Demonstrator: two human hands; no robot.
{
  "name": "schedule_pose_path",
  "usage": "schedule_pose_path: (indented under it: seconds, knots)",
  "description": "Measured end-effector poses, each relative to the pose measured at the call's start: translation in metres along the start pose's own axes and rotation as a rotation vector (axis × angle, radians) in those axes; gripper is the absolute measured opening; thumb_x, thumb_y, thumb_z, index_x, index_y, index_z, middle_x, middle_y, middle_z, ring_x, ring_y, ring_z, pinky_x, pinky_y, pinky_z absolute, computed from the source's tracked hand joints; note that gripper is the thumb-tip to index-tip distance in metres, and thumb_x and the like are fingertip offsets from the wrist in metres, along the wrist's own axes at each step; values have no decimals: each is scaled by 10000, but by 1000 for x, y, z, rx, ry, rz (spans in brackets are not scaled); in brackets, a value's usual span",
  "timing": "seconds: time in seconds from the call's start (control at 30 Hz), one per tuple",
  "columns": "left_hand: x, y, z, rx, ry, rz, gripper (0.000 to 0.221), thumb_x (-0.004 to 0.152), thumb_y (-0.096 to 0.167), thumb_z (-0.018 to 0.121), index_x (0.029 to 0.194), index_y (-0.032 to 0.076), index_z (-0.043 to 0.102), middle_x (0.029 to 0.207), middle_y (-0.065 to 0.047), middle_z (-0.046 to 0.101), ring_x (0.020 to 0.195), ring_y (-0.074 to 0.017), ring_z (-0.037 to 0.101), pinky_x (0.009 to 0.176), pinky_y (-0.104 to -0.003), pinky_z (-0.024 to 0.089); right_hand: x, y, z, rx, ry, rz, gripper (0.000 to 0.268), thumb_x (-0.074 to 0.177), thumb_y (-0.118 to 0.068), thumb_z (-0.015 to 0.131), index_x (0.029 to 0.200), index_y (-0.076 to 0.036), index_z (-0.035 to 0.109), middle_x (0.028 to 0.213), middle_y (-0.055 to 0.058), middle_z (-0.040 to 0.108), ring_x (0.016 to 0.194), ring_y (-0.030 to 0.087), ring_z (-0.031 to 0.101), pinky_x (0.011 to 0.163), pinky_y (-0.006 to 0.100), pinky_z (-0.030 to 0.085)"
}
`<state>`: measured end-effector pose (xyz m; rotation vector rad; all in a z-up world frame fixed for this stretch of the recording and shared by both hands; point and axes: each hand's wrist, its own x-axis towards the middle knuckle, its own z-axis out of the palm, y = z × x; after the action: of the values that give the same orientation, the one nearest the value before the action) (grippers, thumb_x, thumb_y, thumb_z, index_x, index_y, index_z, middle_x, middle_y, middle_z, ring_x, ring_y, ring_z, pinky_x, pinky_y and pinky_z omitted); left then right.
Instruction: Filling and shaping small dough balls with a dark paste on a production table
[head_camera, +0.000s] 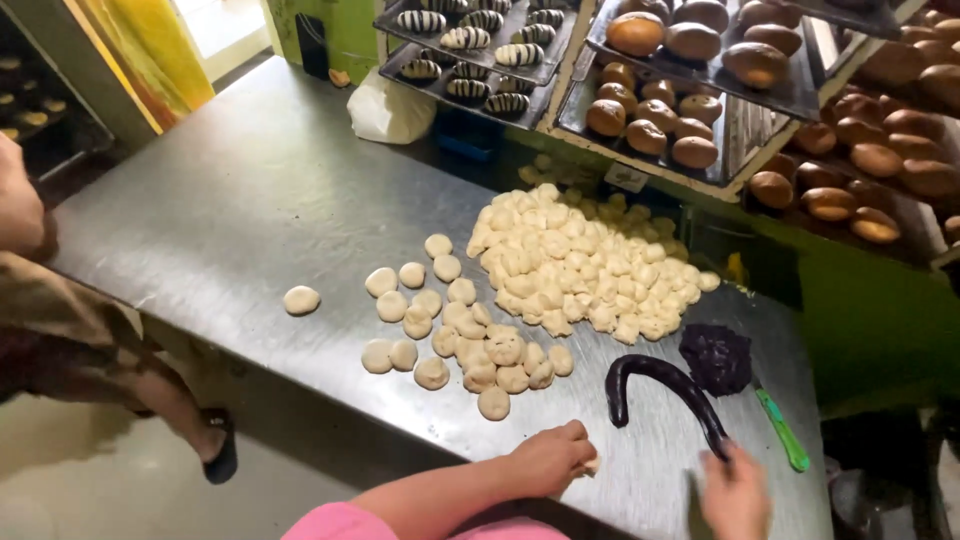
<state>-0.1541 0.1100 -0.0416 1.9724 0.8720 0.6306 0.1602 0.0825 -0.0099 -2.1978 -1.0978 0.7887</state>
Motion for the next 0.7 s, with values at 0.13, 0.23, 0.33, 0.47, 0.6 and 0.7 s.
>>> schedule_pose_path:
  seconds: [0.13, 0.23, 0.33, 0.47, 0.6, 0.7]
  knots:
    - [-1, -15, 12, 37, 74, 114, 161, 937, 192, 675, 1088, 135, 673, 1105, -106, 538, 920, -350, 633, 838, -459, 501, 56, 73, -26, -506, 324, -319, 620, 986, -431, 592, 1496, -78, 602, 1408, 222, 599, 1288, 392, 534, 1038, 546, 461]
    - [-9, 0, 9, -44, 177, -25, 170, 895, 201, 688, 1041, 121, 727, 1044, -101, 598, 984, -303, 645, 917, -394, 499, 82, 109, -25, -537, 276, -465, 457, 998, -364, 634, 1384, -135, 719, 1291, 122, 682, 1164, 305, 653, 997, 466, 539]
    - [-20, 30, 4, -236, 333, -222, 100, 886, 158, 685, 960, 108, 731, 956, -85, 668, 803, -201, 658, 753, -334, 525, 96, 110, -41, -461, 196, -555, 467, 957, -352, 663, 1357, -119, 726, 1274, 121, 701, 1168, 305, 666, 1025, 431, 514]
    - [-35, 62, 22, -744, 504, -517, 56, 958, 51, 624, 1013, 52, 611, 768, -113, 734, 560, -119, 625, 494, -281, 521, 105, 131, -51, -384, 143, -706, 351, 933, -284, 689, 1237, -130, 776, 1163, 59, 766, 1148, 242, 683, 1066, 355, 501]
    - [-34, 82, 37, -568, 570, -553, 139, 940, 209, 695, 1015, 92, 704, 806, -51, 738, 708, -114, 675, 621, -279, 561, 122, 108, -74, -475, 49, -705, 350, 933, -314, 683, 1208, -123, 787, 1146, 129, 752, 1148, 311, 674, 1034, 422, 521]
    - [-29, 97, 49, -602, 642, -563, 160, 910, 198, 716, 1053, 126, 721, 914, -25, 757, 816, -107, 686, 748, -254, 555, 113, 51, -103, -839, -90, -240, 335, 937, -360, 589, 1145, -218, 811, 1219, 148, 790, 1128, 389, 739, 931, 448, 572]
